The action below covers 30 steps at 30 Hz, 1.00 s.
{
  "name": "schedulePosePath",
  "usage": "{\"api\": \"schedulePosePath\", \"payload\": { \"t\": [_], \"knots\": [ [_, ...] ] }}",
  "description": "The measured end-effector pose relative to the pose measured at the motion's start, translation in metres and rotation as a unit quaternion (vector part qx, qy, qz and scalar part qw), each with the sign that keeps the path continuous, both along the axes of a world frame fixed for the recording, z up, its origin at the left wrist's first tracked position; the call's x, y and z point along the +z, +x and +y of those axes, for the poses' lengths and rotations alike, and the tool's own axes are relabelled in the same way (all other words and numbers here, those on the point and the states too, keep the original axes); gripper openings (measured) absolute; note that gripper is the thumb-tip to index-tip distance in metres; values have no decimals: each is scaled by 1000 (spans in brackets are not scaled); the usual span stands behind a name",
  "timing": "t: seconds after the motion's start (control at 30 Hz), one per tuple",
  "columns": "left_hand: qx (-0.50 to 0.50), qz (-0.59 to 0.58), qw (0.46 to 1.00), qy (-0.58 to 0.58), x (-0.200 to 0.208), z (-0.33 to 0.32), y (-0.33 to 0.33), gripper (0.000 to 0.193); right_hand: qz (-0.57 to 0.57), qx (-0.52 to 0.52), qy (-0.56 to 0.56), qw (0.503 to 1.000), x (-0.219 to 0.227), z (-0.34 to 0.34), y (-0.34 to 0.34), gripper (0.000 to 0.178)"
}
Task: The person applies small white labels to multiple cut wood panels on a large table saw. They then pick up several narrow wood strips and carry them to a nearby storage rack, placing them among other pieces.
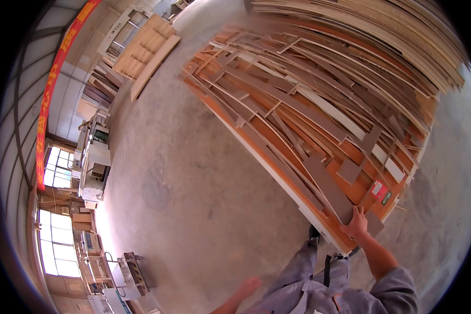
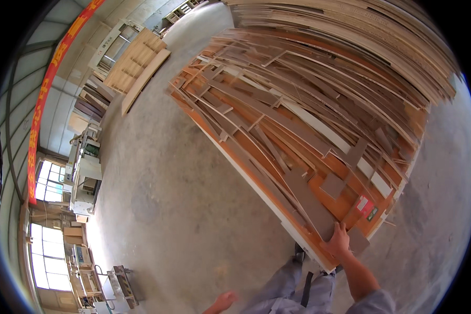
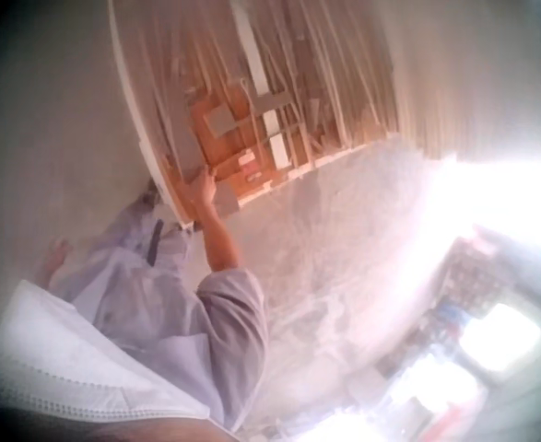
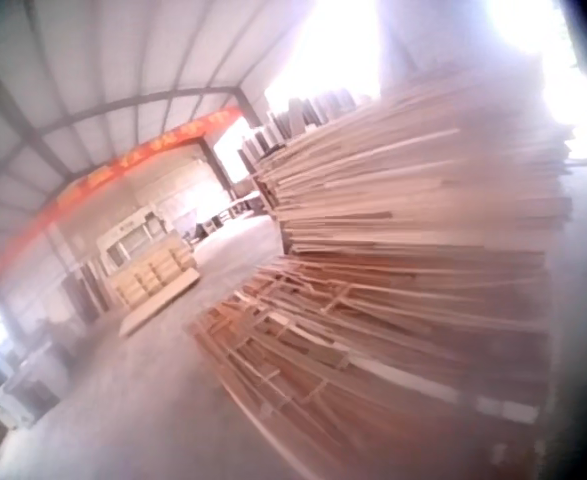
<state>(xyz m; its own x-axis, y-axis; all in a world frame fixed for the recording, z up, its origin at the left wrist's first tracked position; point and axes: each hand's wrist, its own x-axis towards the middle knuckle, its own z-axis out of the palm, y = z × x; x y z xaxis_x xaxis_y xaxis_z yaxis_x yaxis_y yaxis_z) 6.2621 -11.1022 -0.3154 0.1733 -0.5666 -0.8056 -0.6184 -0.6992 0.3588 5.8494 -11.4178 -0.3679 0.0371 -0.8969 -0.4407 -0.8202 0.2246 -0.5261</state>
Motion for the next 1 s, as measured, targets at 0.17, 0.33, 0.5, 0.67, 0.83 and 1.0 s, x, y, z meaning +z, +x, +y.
{"api": "schedulePosePath", "payload": {
  "t": [0.17,0.33,0.5,0.67,0.83,1.0],
  "knots": [
    [0,-1,1000,1,15,-5,-4,26,-1,33,-64,997,1,-24,26,95],
    [-33,-24,999,-29,5,10,6,23,44,36,-49,997,-15,-52,60,90],
    [-8,-20,995,-96,14,5,5,25,77,-28,69,994,-79,-16,71,90],
    [20,43,997,53,-15,-17,25,22,48,-25,141,989,-66,52,38,79],
    [-117,161,980,8,-144,-63,89,27,62,-175,193,964,-37,164,-20,59],
    [-243,188,951,30,-155,-190,-29,30,59,-244,227,941,-9,273,-46,52]
  ]
}}
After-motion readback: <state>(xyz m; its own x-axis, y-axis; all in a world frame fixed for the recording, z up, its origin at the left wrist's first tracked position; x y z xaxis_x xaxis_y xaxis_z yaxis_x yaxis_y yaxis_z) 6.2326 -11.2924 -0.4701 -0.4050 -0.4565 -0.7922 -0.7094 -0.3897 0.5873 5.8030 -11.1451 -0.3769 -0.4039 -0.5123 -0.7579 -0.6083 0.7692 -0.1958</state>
